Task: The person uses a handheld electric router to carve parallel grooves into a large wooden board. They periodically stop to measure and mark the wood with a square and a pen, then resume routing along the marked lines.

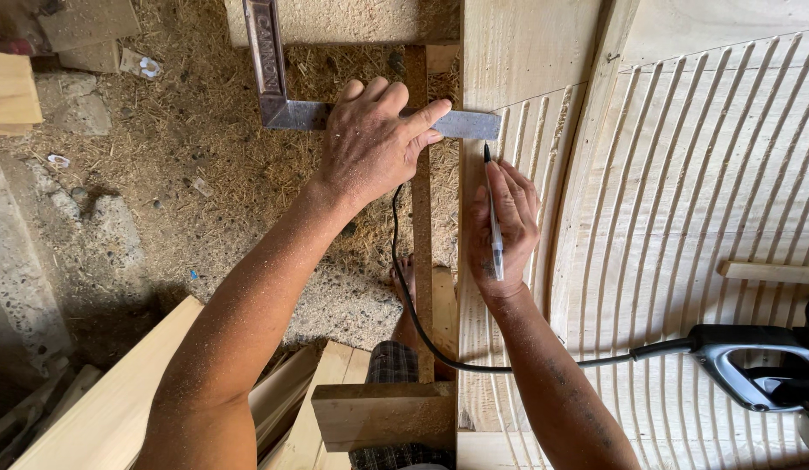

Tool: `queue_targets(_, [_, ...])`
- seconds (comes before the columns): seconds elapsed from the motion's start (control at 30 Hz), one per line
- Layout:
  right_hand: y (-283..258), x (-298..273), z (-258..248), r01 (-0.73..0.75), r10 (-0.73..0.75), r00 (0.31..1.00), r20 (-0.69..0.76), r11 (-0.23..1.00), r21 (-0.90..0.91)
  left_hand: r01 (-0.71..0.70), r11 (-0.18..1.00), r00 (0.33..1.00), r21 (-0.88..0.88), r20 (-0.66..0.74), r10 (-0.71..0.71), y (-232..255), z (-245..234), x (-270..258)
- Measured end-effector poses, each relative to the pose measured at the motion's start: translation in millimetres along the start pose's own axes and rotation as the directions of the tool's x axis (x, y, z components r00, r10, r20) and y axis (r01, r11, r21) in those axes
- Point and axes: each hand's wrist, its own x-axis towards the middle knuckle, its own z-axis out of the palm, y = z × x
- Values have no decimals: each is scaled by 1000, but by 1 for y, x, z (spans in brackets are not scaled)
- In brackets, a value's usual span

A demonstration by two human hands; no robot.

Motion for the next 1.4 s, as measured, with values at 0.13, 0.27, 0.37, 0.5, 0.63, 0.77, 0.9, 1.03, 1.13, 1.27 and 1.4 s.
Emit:
queue_targets(0.13, [2, -1, 0, -2, 2, 1000, 14, 1000, -7, -14, 1000, 1000, 15, -12, 14, 0, 0, 0])
queue_targets(0.27, [4, -2, 1, -2, 3, 1000, 30, 1000, -29, -3, 1000, 1000, -14, 0, 3, 0, 1, 0])
queue_targets(0.37, [5, -2, 1, -7, 8, 999, 36, 999, -43, -10, 1000, 1000, -24, -13, 10, -1, 2, 0])
queue_targets(0.5, [5, -3, 1, 3, -1, 999, 32, 999, -51, -6, 1000, 1000, -12, -17, 6, -1, 3, -1])
queue_targets(0.63, [6, -3, 2, -5, 7, 999, 35, 998, -61, -4, 1000, 1000, -12, 1, 4, -1, 2, -1])
queue_targets(0.77, [7, -1, 4, 7, -6, 1000, 19, 997, -75, -3, 1000, 1000, -10, 0, 3, -1, -1, 0])
queue_targets(0.9, [8, -3, 4, 15, -14, 1000, 16, 997, -70, -7, 1000, 1000, -10, -3, 7, 0, 0, 0])
queue_targets(1.03, [9, -4, 5, 12, -11, 1000, 12, 996, -84, -1, 1000, 1000, -15, 7, 1, -1, 1, 0])
queue_targets(1.13, [10, -5, 5, 16, -15, 1000, 14, 996, -82, 0, 1000, 1000, -20, 14, 0, -1, 2, -1])
queue_targets(1.27, [10, -4, 5, 30, -28, 999, 24, 995, -97, -5, 1000, 1000, -13, -4, 5, -1, 3, 0])
queue_targets(1.4, [6, 1, 5, 32, -30, 999, 23, 993, -115, -8, 1000, 1000, -14, 11, 8, -1, 3, -1])
